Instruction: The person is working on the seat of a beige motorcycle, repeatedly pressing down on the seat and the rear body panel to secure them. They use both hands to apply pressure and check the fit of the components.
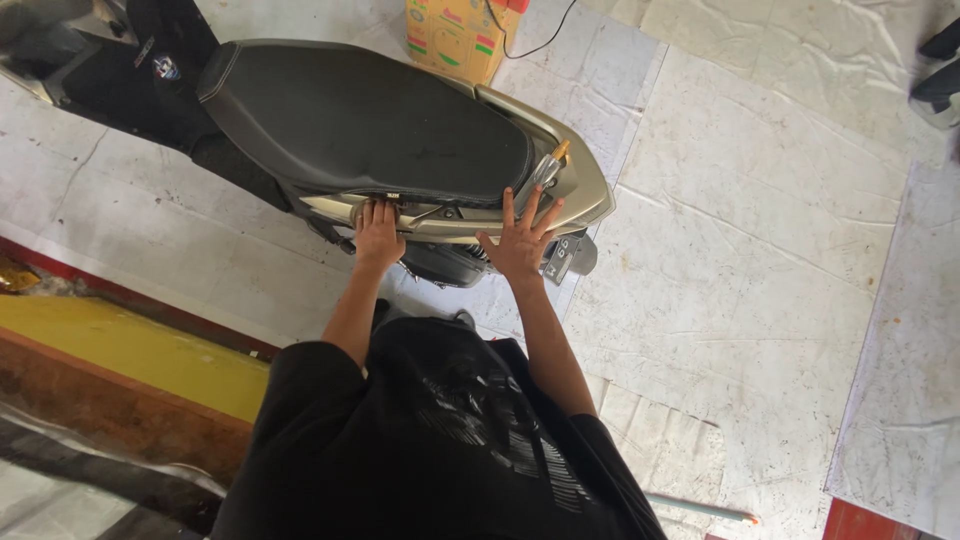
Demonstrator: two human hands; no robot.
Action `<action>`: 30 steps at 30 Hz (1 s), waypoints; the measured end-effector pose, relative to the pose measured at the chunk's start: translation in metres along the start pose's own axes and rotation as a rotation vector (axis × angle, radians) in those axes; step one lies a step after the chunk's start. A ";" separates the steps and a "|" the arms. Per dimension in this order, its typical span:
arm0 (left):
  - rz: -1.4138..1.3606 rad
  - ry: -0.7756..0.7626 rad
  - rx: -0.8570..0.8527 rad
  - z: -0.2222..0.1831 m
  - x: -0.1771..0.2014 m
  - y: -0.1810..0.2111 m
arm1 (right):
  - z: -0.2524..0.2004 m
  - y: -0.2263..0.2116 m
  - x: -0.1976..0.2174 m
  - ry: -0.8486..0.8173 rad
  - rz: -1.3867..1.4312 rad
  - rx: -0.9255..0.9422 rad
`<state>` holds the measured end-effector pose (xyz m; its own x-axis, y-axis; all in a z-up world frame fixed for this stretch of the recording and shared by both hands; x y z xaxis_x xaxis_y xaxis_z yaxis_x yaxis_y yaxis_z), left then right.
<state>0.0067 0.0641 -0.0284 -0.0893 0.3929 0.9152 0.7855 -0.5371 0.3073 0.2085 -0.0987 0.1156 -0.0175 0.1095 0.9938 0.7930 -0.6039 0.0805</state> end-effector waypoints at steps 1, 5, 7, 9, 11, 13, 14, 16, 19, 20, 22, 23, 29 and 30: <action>-0.007 0.001 -0.031 0.002 -0.003 0.003 | 0.002 0.000 -0.001 -0.006 0.004 0.002; -0.100 -0.014 -0.166 -0.019 0.007 0.032 | 0.000 0.000 -0.001 -0.035 -0.010 0.004; -0.117 -0.010 -0.170 -0.021 0.000 0.035 | 0.001 -0.001 -0.001 -0.036 -0.007 0.010; -0.133 -0.010 -0.181 -0.024 -0.003 0.031 | -0.002 -0.002 -0.002 -0.040 -0.005 0.008; -0.070 0.027 -0.142 -0.018 0.003 0.024 | 0.000 0.000 -0.002 -0.045 0.032 0.006; -0.048 0.025 -0.091 -0.015 0.009 0.011 | 0.001 0.001 -0.006 -0.042 0.028 0.000; -0.022 0.022 -0.038 -0.013 0.013 0.002 | 0.001 0.001 -0.008 -0.041 0.029 -0.005; -0.001 0.049 -0.030 -0.010 0.005 -0.011 | 0.000 0.000 -0.005 -0.028 0.021 -0.007; 0.009 0.128 -0.058 -0.004 -0.004 -0.010 | 0.002 0.000 -0.002 -0.027 0.012 -0.005; -0.002 0.178 -0.102 -0.004 -0.007 -0.006 | 0.000 -0.001 -0.002 -0.041 0.011 -0.010; -0.030 0.212 -0.190 -0.011 -0.007 0.016 | -0.002 -0.001 0.001 -0.043 0.021 -0.016; -0.057 0.252 -0.275 -0.014 -0.006 0.026 | -0.002 -0.002 0.003 -0.039 0.031 -0.018; -0.269 -0.018 -0.260 -0.025 0.000 0.014 | -0.006 0.006 0.013 -0.138 0.054 0.047; -0.262 -0.039 -0.268 -0.022 -0.004 0.001 | -0.012 0.018 0.020 -0.153 0.062 0.031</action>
<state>-0.0060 0.0456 -0.0259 -0.2388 0.5678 0.7878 0.5510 -0.5888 0.5914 0.2153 -0.1174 0.1375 0.1231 0.1927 0.9735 0.8083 -0.5885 0.0143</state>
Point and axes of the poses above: each hand's wrist, its own z-axis towards the middle knuckle, its own x-axis out of the back of the hand, y = z × x, the point moved 3 cm from there along z, towards the middle knuckle, and after that the axes turned 3 degrees about -y, right-handed, at the moved point
